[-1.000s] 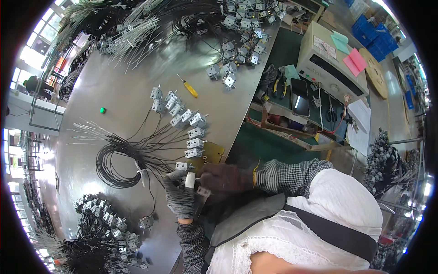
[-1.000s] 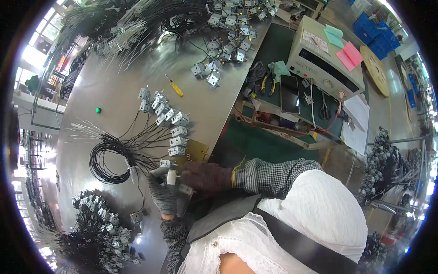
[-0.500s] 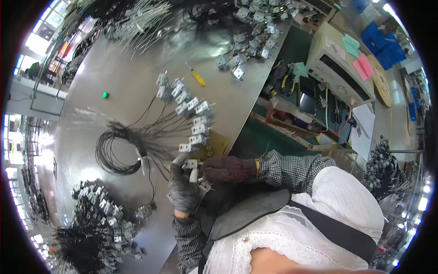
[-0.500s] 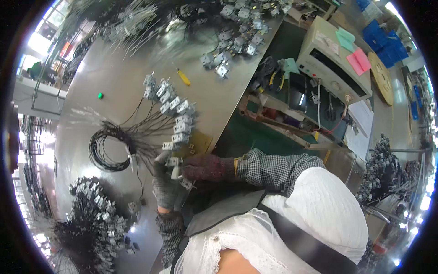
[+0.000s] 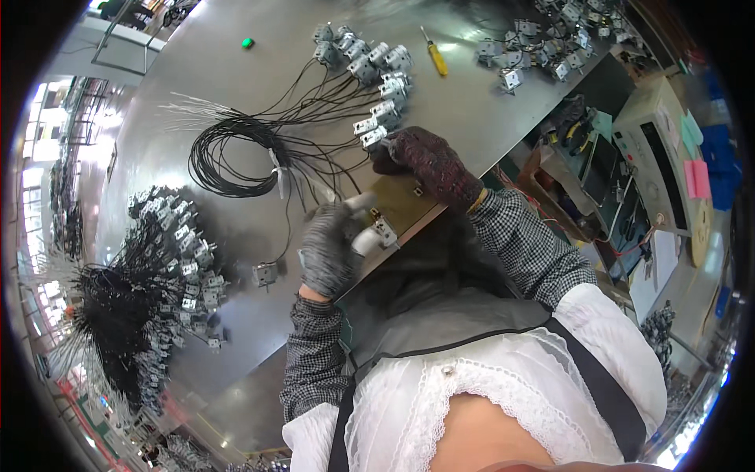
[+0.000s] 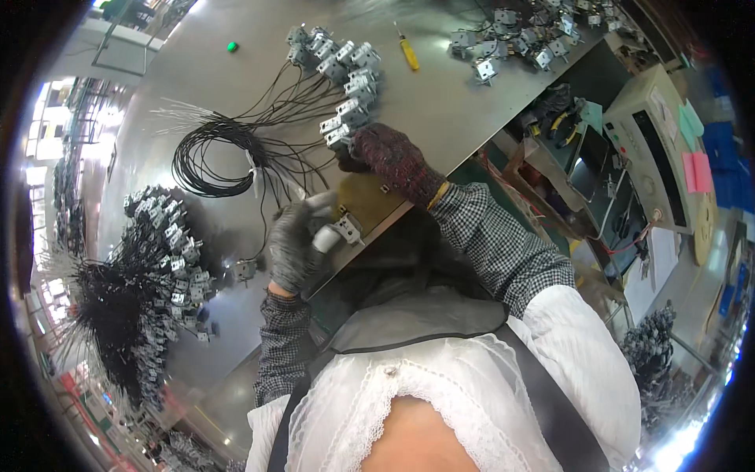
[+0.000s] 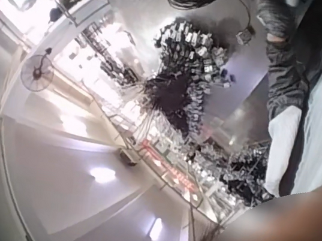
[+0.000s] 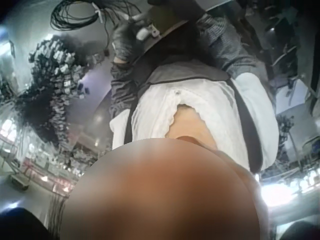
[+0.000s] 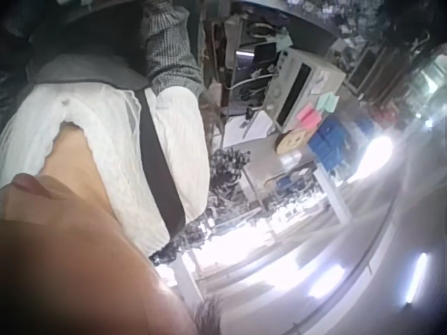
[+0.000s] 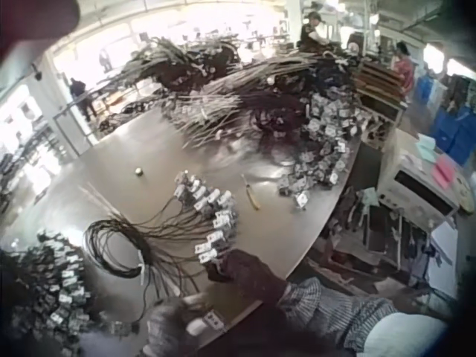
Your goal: Manually assembling wire harnesses by attaching electrical connector blocks to bundles of wires.
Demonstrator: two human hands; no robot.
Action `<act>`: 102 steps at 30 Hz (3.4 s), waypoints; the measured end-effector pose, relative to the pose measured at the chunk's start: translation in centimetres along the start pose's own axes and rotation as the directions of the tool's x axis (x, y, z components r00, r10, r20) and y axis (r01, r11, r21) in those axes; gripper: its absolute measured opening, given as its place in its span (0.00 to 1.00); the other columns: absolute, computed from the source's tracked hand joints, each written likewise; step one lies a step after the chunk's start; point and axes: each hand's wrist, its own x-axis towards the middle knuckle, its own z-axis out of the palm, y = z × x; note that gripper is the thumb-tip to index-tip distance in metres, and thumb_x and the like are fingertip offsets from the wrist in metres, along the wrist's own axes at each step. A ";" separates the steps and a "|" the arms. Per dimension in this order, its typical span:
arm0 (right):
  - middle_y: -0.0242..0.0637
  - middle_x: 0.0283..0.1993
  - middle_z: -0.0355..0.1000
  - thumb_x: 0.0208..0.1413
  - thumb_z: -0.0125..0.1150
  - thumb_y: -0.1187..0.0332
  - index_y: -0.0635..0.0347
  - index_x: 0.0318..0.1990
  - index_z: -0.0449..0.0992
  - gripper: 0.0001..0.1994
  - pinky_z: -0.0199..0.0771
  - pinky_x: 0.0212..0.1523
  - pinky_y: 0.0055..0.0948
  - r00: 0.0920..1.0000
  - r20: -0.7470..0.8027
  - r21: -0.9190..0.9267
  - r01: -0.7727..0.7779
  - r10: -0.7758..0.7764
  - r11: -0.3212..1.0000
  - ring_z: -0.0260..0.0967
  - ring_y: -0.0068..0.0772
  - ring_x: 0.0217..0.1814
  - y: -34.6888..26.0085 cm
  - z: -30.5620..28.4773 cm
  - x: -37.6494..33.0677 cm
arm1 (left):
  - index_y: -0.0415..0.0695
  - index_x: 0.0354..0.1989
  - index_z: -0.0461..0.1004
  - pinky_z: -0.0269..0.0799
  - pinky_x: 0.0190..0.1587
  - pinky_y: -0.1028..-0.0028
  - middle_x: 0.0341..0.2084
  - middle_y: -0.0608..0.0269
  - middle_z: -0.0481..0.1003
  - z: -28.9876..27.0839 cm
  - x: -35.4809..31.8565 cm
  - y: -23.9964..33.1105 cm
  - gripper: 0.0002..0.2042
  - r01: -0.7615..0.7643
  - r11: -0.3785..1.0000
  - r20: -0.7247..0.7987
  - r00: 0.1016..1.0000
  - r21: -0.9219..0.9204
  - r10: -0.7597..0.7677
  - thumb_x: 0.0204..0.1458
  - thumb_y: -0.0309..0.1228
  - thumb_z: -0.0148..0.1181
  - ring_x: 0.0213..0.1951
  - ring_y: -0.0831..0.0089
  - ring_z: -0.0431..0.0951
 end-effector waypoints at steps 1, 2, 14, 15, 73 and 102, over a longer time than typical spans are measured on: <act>0.39 0.56 0.79 0.78 0.52 0.62 0.66 0.63 0.75 0.18 0.80 0.63 0.34 1.000 0.007 0.005 0.001 -0.001 1.000 0.81 0.32 0.59 1.2 0.4 0.2 | 0.50 0.60 0.80 0.67 0.65 0.58 0.38 0.63 0.85 0.5 0.2 0.2 0.28 -0.087 0.987 0.048 0.996 0.136 0.081 0.52 0.45 0.78 0.45 0.63 0.82; 0.39 0.56 0.79 0.78 0.52 0.62 0.66 0.63 0.74 0.18 0.80 0.63 0.33 1.000 -0.012 0.039 -0.020 0.020 0.999 0.80 0.32 0.59 2.2 0.5 0.2 | 0.51 0.61 0.79 0.66 0.67 0.59 0.41 0.65 0.85 0.0 1.1 4.6 0.29 -0.318 0.715 0.248 0.947 0.622 0.206 0.51 0.47 0.78 0.45 0.66 0.83; 0.43 0.45 0.81 0.71 0.60 0.65 0.60 0.58 0.78 0.13 0.80 0.51 0.40 0.947 0.046 0.080 -0.320 0.317 0.944 0.81 0.39 0.46 -8.4 -1.8 -5.1 | 0.50 0.52 0.85 0.68 0.61 0.54 0.33 0.61 0.86 1.3 1.4 3.6 0.26 -0.043 0.842 0.091 0.996 0.538 -0.007 0.46 0.50 0.79 0.42 0.56 0.83; 0.43 0.44 0.81 0.70 0.62 0.64 0.60 0.57 0.78 0.14 0.80 0.50 0.39 0.952 0.062 -0.054 -0.298 0.301 0.953 0.81 0.38 0.46 -8.3 -2.0 -6.2 | 0.50 0.51 0.85 0.71 0.55 0.58 0.30 0.63 0.85 1.2 1.3 3.4 0.25 -0.091 0.842 0.085 0.995 0.532 0.053 0.45 0.46 0.80 0.38 0.60 0.83; 0.44 0.49 0.81 0.74 0.52 0.56 0.63 0.59 0.75 0.20 0.84 0.49 0.39 0.603 0.438 0.727 -0.674 0.667 0.131 0.79 0.33 0.43 -10.6 -0.3 -8.9 | 0.47 0.55 0.79 0.74 0.54 0.55 0.33 0.57 0.82 1.0 0.8 3.3 0.31 -0.064 0.721 -0.161 0.957 0.690 0.240 0.42 0.45 0.83 0.40 0.54 0.83; 0.40 0.45 0.79 0.65 0.68 0.68 0.61 0.55 0.79 0.14 0.80 0.50 0.31 0.998 0.046 -0.168 -0.041 0.050 0.985 0.78 0.29 0.45 -10.1 0.2 -8.2 | 0.48 0.57 0.83 0.75 0.52 0.60 0.37 0.57 0.85 1.3 1.7 2.0 0.24 -0.127 0.821 0.019 0.990 0.556 0.140 0.51 0.40 0.76 0.40 0.57 0.83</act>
